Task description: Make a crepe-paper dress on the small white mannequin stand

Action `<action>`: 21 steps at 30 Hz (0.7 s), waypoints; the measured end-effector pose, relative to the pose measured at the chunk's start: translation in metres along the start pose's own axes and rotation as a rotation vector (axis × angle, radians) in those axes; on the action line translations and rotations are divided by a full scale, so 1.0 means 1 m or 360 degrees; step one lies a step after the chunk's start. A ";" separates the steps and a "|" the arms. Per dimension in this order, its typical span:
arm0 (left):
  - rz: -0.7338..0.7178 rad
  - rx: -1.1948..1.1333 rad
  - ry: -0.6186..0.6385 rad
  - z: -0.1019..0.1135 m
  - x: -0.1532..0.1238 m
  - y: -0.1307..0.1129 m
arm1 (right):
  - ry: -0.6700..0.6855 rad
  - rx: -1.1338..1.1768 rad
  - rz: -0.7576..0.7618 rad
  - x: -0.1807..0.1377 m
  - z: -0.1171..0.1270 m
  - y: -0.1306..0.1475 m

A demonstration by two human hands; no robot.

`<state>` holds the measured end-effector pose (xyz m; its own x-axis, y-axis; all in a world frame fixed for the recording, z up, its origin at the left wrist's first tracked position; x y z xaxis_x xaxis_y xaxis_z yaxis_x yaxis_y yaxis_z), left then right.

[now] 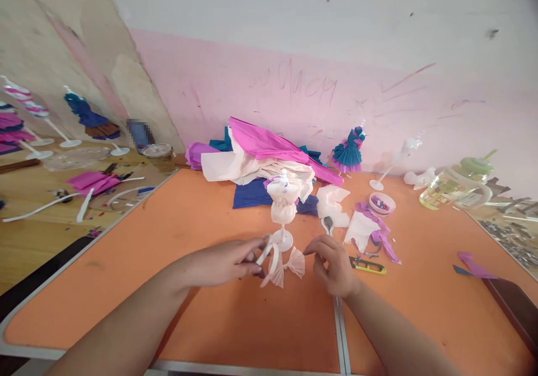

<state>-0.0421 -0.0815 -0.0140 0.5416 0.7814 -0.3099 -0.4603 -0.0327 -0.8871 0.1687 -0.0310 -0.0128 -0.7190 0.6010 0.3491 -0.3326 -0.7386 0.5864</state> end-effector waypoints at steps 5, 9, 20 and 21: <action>-0.0092 -0.0393 -0.0178 -0.034 0.008 -0.031 | 0.0245 0.0616 -0.0478 -0.006 -0.007 0.026; -0.0098 -0.0414 -0.0351 -0.047 0.016 -0.032 | 0.0059 0.0613 -0.0669 -0.008 -0.006 0.023; -0.0460 -0.0956 -0.0246 -0.068 0.030 -0.010 | 0.0186 0.0712 -0.0677 -0.006 -0.026 0.031; -0.0436 -0.0930 -0.0299 -0.067 0.030 -0.010 | 0.0221 0.0709 -0.0672 -0.005 -0.028 0.032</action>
<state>0.0255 -0.0993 -0.0374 0.4287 0.9030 -0.0290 0.1614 -0.1082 -0.9809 0.1448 -0.0663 -0.0169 -0.6637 0.7456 -0.0596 -0.3405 -0.2302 0.9116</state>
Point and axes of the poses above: each hand's wrist, its own x-axis towards the middle knuckle, its own z-axis out of the back of the hand, y = z × x, the point moved 7 cm from there along x, towards the middle knuckle, and after that the axes turned 8 degrees about y, right-handed, at the moved point
